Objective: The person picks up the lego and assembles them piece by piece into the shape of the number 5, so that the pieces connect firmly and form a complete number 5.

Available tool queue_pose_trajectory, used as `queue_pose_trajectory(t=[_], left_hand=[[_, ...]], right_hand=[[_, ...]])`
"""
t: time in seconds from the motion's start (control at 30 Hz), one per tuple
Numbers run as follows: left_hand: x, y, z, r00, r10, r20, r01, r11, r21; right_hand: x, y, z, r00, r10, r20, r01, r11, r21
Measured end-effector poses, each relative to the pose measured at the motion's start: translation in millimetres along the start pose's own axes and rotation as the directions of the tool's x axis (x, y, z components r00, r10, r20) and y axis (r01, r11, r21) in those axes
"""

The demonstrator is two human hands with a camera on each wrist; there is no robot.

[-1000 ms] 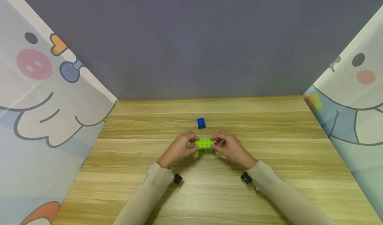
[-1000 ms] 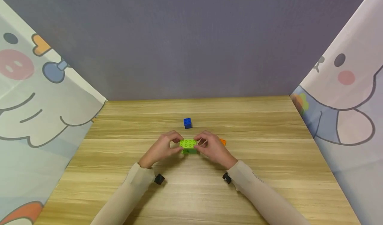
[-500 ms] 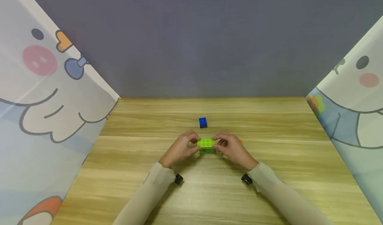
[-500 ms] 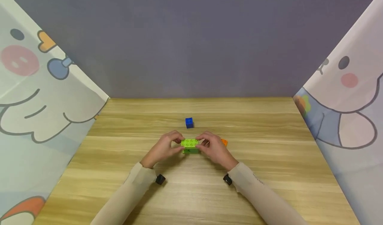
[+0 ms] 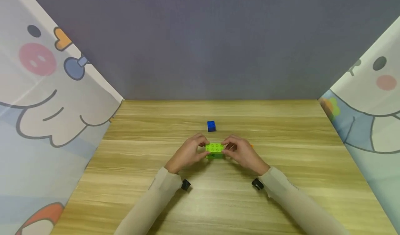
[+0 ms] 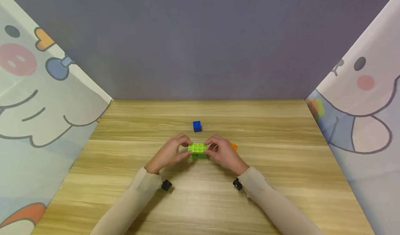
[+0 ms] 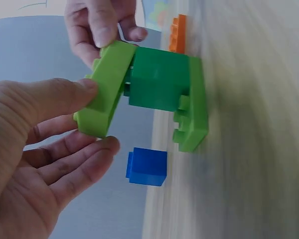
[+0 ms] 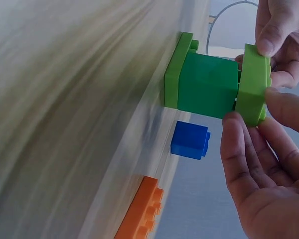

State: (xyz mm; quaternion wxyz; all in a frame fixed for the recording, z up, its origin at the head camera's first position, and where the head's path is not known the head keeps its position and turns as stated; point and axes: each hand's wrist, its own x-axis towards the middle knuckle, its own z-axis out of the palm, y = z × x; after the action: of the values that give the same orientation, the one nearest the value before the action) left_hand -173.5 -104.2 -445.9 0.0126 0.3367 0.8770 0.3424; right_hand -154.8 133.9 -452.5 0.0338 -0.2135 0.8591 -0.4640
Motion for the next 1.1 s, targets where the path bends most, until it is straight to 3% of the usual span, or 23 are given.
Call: queue_pose_trajectory(t=[0.2, 0.57, 1.1], left_hand=[[0.6, -1.7, -4.2, 1.0, -0.014, 0.012, 0.014, 1.0, 0.001], [-1.1, -9.2, 0.8, 0.999, -0.033, 0.017, 0.034, 0.997, -0.07], [-1.6, -4.0, 3.5, 0.999, -0.039, 0.003, 0.039, 0.999, -0.025]], right_hand=[[3.3, -4.3, 1.3, 1.0, -0.011, -0.001, 0.011, 1.0, -0.016], [6.2, -8.1, 0.9, 1.0, 0.018, 0.007, -0.018, 0.999, -0.038], [6.1, -9.4, -3.6, 0.998, -0.018, 0.052, 0.022, 0.997, -0.071]])
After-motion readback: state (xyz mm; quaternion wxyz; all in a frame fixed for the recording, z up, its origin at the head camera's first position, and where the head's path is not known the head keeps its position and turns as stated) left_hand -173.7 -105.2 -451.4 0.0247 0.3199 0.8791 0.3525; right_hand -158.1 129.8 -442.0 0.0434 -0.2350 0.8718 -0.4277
